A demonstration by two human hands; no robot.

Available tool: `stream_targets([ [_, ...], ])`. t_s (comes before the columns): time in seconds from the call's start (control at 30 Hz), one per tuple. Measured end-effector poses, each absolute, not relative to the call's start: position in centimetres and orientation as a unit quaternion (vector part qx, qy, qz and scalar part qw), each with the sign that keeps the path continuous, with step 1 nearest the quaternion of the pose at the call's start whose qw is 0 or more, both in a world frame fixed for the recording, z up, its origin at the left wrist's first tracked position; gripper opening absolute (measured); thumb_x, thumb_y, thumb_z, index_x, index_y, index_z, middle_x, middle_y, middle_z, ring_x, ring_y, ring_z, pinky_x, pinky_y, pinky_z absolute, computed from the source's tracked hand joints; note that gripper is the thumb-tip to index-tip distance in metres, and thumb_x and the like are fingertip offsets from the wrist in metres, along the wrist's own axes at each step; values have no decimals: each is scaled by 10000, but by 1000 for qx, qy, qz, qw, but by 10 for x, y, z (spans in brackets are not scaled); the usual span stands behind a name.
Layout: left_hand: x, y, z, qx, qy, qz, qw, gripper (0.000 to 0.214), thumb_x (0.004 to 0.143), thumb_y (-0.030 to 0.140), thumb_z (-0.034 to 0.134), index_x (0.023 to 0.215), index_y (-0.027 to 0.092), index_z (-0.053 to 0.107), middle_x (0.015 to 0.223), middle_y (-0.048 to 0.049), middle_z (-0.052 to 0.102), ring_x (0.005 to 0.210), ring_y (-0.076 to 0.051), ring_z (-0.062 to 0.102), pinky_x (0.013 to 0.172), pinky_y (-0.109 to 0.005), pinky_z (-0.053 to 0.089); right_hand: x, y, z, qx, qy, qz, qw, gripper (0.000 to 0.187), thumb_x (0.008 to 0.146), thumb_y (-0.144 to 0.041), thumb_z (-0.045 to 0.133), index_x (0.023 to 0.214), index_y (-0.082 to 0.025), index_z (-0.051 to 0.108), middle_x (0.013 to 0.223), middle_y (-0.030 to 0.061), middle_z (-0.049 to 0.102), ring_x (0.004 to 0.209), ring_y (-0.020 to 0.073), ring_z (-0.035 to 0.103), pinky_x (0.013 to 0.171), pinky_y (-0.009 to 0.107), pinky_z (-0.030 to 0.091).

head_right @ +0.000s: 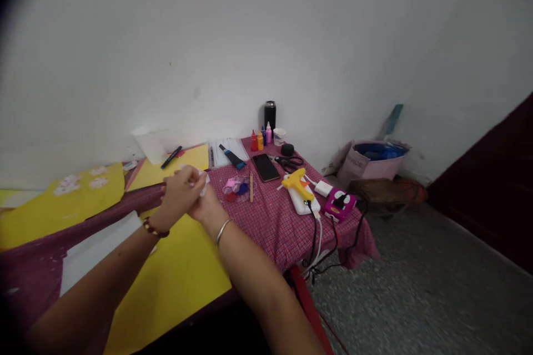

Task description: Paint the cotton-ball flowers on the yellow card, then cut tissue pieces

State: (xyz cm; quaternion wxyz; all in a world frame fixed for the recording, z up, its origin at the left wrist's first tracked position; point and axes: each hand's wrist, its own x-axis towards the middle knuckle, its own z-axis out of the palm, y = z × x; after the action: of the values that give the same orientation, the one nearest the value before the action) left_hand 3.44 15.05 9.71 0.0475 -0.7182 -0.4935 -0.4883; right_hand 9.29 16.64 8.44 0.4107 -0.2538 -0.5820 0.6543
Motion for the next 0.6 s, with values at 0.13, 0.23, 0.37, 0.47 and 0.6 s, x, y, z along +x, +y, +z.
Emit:
stream_targets([
  [0.13, 13, 156, 115, -704, -524, -471, 92, 247, 799, 204, 583, 1036, 236, 649, 946, -82, 642, 944, -276, 594, 903, -442, 431, 81, 163, 82, -159, -260, 840, 450, 252, 897, -390, 386, 824, -220, 556, 795, 36, 677, 845, 178, 644, 768, 301, 554],
  [0.23, -1, 150, 111, -759, -493, -412, 107, 269, 784, 169, 574, 1019, 239, 685, 1108, -94, 664, 1115, -316, 553, 1042, -513, 345, 88, 162, 83, -169, -170, 853, 464, 261, 928, -358, 368, 808, -220, 554, 778, 22, 668, 822, 148, 645, 751, 250, 546],
  [0.37, -2, 129, 84, -831, -410, -370, 67, 325, 800, 178, 550, 1096, 235, 671, 1215, -71, 662, 1222, -288, 539, 1171, -557, 182, 98, 167, 82, -177, -230, 821, 492, 490, 946, -514, 212, 1008, -216, 596, 885, 69, 696, 939, 187, 651, 823, 350, 555],
  [0.47, 8, 111, 68, -828, -389, -402, 35, 424, 812, 212, 562, 1234, 195, 603, 1322, -106, 604, 1290, -279, 499, 1180, -543, 211, 96, 171, 78, -213, -342, 782, 476, 502, 903, -571, 264, 1115, -273, 609, 948, 73, 714, 1037, 212, 638, 850, 411, 551],
  [0.6, 26, 104, 73, -828, -344, -442, -1, 462, 826, 208, 557, 1286, 177, 566, 1428, -140, 511, 1355, -272, 436, 1157, -501, 300, 87, 172, 71, -268, -450, 769, 367, 321, 846, -524, 451, 996, -338, 666, 942, 41, 739, 1104, 184, 633, 851, 390, 542],
])
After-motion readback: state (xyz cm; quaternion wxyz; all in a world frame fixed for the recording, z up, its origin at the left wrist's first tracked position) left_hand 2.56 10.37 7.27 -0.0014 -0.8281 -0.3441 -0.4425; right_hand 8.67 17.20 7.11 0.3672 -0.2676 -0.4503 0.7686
